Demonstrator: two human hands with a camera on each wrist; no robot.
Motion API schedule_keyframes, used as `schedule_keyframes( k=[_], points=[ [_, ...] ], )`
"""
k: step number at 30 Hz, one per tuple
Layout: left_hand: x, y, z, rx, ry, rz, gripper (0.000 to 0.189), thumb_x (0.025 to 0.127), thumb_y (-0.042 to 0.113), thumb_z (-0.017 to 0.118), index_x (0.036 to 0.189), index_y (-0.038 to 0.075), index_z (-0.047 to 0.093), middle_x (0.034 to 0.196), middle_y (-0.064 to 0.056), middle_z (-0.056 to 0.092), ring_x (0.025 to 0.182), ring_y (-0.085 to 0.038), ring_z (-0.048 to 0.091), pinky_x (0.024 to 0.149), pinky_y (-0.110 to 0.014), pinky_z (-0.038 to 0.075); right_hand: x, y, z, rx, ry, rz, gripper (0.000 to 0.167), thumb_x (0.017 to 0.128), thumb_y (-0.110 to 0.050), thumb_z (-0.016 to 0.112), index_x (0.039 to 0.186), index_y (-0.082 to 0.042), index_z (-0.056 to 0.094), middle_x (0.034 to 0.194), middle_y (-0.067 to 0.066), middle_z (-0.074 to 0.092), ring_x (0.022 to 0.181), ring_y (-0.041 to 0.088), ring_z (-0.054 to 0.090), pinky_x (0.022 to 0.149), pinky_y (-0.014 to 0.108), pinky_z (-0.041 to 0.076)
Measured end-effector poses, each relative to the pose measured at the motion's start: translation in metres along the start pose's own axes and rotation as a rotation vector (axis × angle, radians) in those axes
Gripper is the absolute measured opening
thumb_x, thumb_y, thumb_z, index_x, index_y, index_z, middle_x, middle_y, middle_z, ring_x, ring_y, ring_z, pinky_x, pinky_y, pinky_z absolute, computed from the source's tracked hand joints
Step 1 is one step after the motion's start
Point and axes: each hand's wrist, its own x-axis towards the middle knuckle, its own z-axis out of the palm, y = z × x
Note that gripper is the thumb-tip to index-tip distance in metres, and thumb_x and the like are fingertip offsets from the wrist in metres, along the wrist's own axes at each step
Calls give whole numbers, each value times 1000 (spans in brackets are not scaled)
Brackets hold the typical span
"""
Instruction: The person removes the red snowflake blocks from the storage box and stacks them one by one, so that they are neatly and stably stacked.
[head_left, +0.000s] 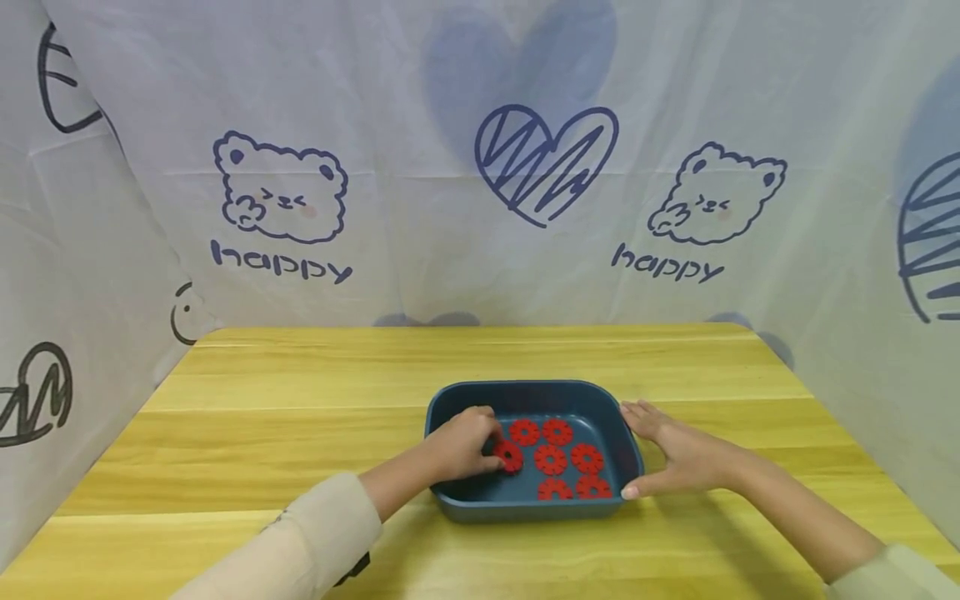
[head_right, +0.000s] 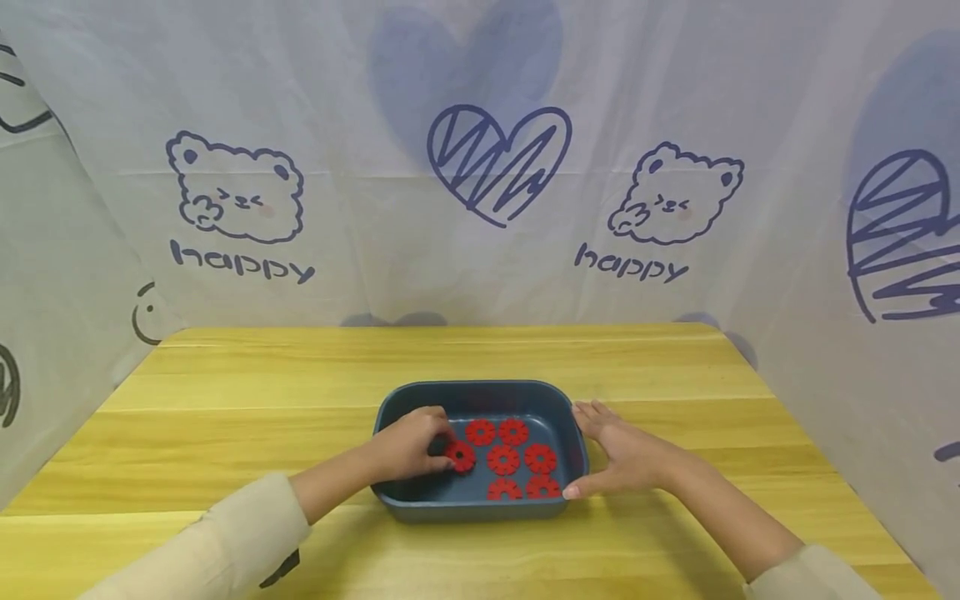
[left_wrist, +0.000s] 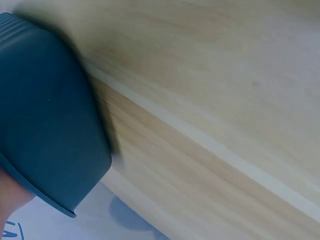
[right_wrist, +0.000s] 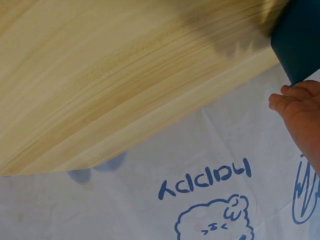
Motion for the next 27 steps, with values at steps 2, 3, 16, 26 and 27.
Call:
schedule_keyframes(
  k=[2,3,16,26,27],
  points=[
    [-1,0,-1,-14,6,4,27,79,24,74,93,2,69,90,-6,60,82,-19,56,69,-27,49,0,0,1,3,-4,5,110,71,-54,72,141,13,21,148,33,16,135,53,11,103,67,22],
    [-2,0,-2,-19,9,5,27,79,24,73,94,2,69,90,-6,60,83,-19,56,70,-27,49,0,0,1,6,-6,10,110,71,-55,72,141,13,21,148,33,16,135,53,11,103,67,22],
    [-16,-3,-8,-107,154,44,25,80,22,72,96,2,69,92,-8,61,87,-21,57,75,-30,51,1,0,1,-9,-4,-9,109,71,-54,72,141,14,23,147,33,18,135,54,11,104,67,21],
    [-26,-10,-11,-116,238,39,25,79,21,73,95,2,69,92,-8,61,87,-20,58,77,-29,52,2,1,0,2,-6,-8,107,71,-50,74,141,13,22,147,34,18,134,55,11,103,67,21],
    [-27,-11,-12,-115,246,41,26,79,21,74,95,2,69,92,-8,61,87,-20,58,77,-29,52,2,0,0,6,-7,-6,107,71,-50,74,141,13,22,147,34,18,134,55,11,103,68,22]
  ],
)
